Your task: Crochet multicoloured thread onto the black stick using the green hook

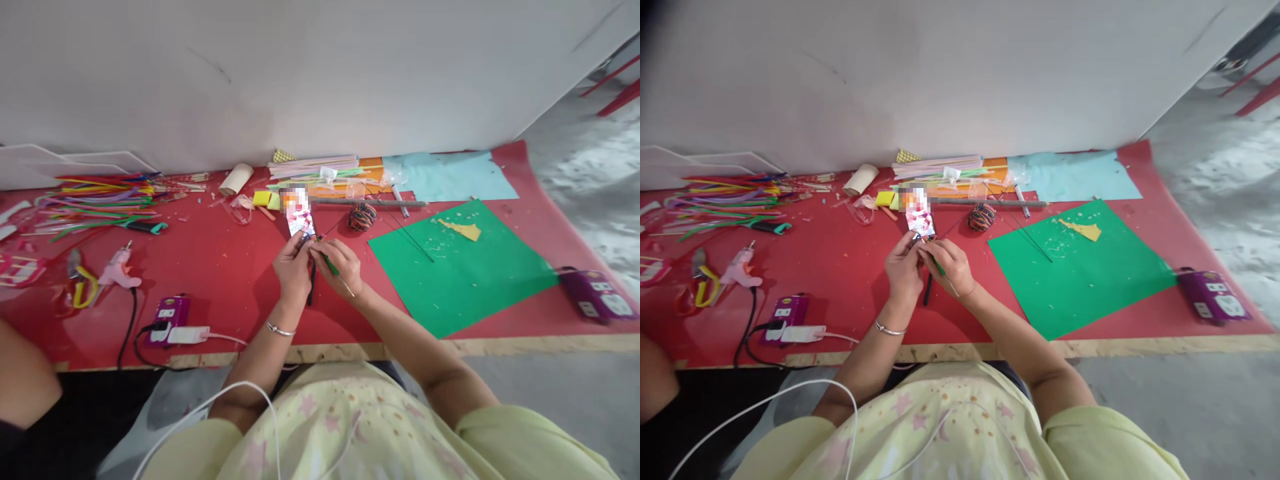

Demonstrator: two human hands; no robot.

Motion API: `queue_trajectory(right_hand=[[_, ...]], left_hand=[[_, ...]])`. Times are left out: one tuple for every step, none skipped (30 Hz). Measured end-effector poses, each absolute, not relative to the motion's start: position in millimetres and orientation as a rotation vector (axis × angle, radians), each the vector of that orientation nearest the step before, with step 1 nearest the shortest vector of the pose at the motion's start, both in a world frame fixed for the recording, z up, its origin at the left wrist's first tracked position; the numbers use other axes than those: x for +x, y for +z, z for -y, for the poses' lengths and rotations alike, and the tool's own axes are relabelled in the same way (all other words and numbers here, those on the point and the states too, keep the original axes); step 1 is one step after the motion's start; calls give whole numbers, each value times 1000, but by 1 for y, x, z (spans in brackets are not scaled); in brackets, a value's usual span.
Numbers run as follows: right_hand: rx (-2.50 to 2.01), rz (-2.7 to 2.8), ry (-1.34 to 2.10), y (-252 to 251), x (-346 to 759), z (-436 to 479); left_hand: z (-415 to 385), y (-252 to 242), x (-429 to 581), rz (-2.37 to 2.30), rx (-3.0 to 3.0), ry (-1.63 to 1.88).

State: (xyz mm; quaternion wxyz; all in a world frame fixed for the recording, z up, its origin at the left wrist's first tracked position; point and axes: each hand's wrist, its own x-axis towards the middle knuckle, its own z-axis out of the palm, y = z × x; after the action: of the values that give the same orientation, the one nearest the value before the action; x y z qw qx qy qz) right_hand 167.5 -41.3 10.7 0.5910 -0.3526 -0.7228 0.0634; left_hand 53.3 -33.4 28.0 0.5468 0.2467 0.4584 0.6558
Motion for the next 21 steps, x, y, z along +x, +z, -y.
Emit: queue_trajectory(right_hand=[[-838, 1649, 131, 11, 164, 42], [-854, 1621, 131, 11, 160, 44], [-865, 1598, 139, 11, 157, 45], [-868, 1587, 151, 12, 154, 46], [-863, 1585, 163, 12, 153, 48], [-851, 1585, 171, 13, 152, 49], [-834, 1589, 179, 14, 151, 49], [-814, 1593, 188, 15, 152, 50], [-792, 1598, 196, 17, 153, 50], [-770, 1607, 203, 18, 155, 51], [-751, 1620, 204, 19, 158, 51], [-740, 1643, 202, 20, 161, 51], [-737, 1670, 196, 21, 164, 52], [-740, 1701, 191, 22, 168, 52], [-747, 1735, 191, 23, 171, 52], [-752, 1765, 191, 24, 175, 52], [-753, 1794, 192, 25, 179, 52], [-750, 1817, 190, 26, 182, 52], [-744, 1836, 184, 27, 185, 52], [-738, 1852, 175, 28, 188, 51], [-731, 1863, 162, 29, 190, 51]], left_hand=[[33, 32, 52, -1049, 545, 1520], [33, 36, 50, -1021, 521, 1494], [33, 40, 48, -999, 508, 1472], [33, 44, 44, -984, 498, 1449], [33, 48, 40, -962, 493, 1409], [33, 52, 36, -948, 491, 1372], [33, 55, 31, -943, 499, 1345], [33, 58, 27, -937, 513, 1309], [33, 60, 23, -930, 518, 1276], [33, 62, 19, -924, 517, 1258], [33, 63, 16, -917, 517, 1241], [33, 63, 14, -910, 521, 1222], [32, 63, 12, -903, 528, 1209], [32, 63, 11, -900, 541, 1200], [31, 62, 10, -902, 557, 1195], [30, 61, 10, -908, 575, 1194], [30, 60, 9, -918, 595, 1194], [29, 59, 10, -929, 613, 1191], [29, 59, 10, -936, 630, 1188], [29, 58, 10, -936, 644, 1185], [29, 58, 11, -928, 654, 1183]])
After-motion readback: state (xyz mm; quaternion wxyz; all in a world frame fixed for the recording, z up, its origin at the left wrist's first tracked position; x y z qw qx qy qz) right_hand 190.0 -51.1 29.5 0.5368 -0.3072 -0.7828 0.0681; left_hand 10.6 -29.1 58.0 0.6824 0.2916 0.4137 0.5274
